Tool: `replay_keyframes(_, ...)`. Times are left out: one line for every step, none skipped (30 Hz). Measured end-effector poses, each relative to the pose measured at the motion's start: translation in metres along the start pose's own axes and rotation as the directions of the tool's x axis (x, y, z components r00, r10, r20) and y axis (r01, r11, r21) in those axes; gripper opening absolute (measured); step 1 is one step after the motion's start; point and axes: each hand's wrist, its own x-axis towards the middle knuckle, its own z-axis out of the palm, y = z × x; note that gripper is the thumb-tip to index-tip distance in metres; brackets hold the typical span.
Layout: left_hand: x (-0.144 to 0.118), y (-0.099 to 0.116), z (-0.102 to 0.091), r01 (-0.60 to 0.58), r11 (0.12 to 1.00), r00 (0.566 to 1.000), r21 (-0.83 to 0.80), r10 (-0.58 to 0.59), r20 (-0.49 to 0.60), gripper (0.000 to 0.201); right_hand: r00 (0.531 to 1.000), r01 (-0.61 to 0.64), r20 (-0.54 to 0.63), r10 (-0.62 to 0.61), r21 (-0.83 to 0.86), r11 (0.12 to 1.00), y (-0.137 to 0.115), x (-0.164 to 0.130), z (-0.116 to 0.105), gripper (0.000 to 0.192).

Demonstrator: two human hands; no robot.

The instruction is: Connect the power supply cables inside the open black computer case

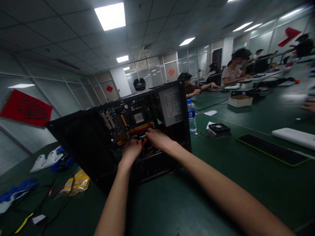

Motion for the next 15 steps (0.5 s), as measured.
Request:
replay_keyframes(0.001,-0.002,0.000,-0.003,1.000,1.000,-0.018,0.003,0.006,0.038,0.999,0.045,-0.010,-0.045,-0.013,0.999,0.002,0.002,-0.001,0.026)
replay_keyframes(0.001,-0.003,0.001,-0.007,0.999,1.000,-0.036,0.008,0.012,0.039,0.996,0.089,-0.007,-0.089,-0.031,0.996,0.003,0.004,-0.001,0.025)
replay_keyframes(0.002,-0.004,0.001,-0.012,0.999,1.000,-0.051,0.013,0.018,0.039,0.991,0.131,0.005,-0.131,-0.054,0.990,0.005,0.007,-0.001,0.026)
replay_keyframes(0.003,-0.005,0.002,-0.016,0.998,1.000,-0.065,0.017,0.023,0.039,0.985,0.171,0.021,-0.170,-0.083,0.982,0.005,0.010,-0.001,0.026)
replay_keyframes(0.003,-0.005,0.002,-0.019,0.997,0.999,-0.076,0.021,0.026,0.039,0.979,0.204,0.038,-0.201,-0.117,0.972,0.006,0.013,0.000,0.027)
replay_keyframes(0.004,-0.006,0.002,-0.021,0.996,0.999,-0.084,0.023,0.030,0.039,0.973,0.231,0.049,-0.226,-0.149,0.961,0.006,0.015,0.001,0.028)
replay_keyframes(0.004,-0.006,0.002,-0.022,0.996,0.999,-0.089,0.025,0.034,0.039,0.969,0.249,0.052,-0.243,-0.179,0.952,0.005,0.018,0.002,0.027)
replay_keyframes(0.004,-0.005,0.003,-0.023,0.995,0.999,-0.093,0.026,0.037,0.039,0.967,0.255,0.050,-0.250,-0.206,0.945,0.004,0.019,0.004,0.027)
replay_keyframes(0.004,-0.005,0.002,-0.023,0.995,0.999,-0.095,0.027,0.040,0.039,0.967,0.253,0.046,-0.249,-0.227,0.941,0.004,0.021,0.005,0.027)
replay_keyframes(0.003,-0.005,0.002,-0.022,0.995,0.999,-0.097,0.027,0.043,0.039,0.971,0.240,0.043,-0.237,-0.242,0.940,0.003,0.022,0.007,0.028)
replay_keyframes(0.003,-0.004,0.002,-0.022,0.995,0.999,-0.099,0.026,0.046,0.039,0.975,0.223,0.044,-0.219,-0.252,0.942,0.003,0.022,0.008,0.029)
replay_keyframes(0.003,-0.004,0.002,-0.021,0.994,0.998,-0.103,0.026,0.048,0.039,0.978,0.207,0.049,-0.201,-0.257,0.944,0.003,0.023,0.008,0.029)
replay_keyframes(0.002,-0.004,0.002,-0.020,0.994,0.998,-0.106,0.026,0.050,0.039,0.981,0.193,0.056,-0.185,-0.259,0.946,0.003,0.023,0.009,0.029)
replay_keyframes(0.002,-0.004,0.002,-0.021,0.994,0.998,-0.109,0.026,0.050,0.038,0.983,0.185,0.062,-0.175,-0.258,0.948,0.003,0.024,0.009,0.029)
replay_keyframes(0.002,-0.004,0.001,-0.023,0.994,0.998,-0.111,0.029,0.049,0.038,0.983,0.183,0.067,-0.172,-0.257,0.949,0.003,0.024,0.009,0.028)
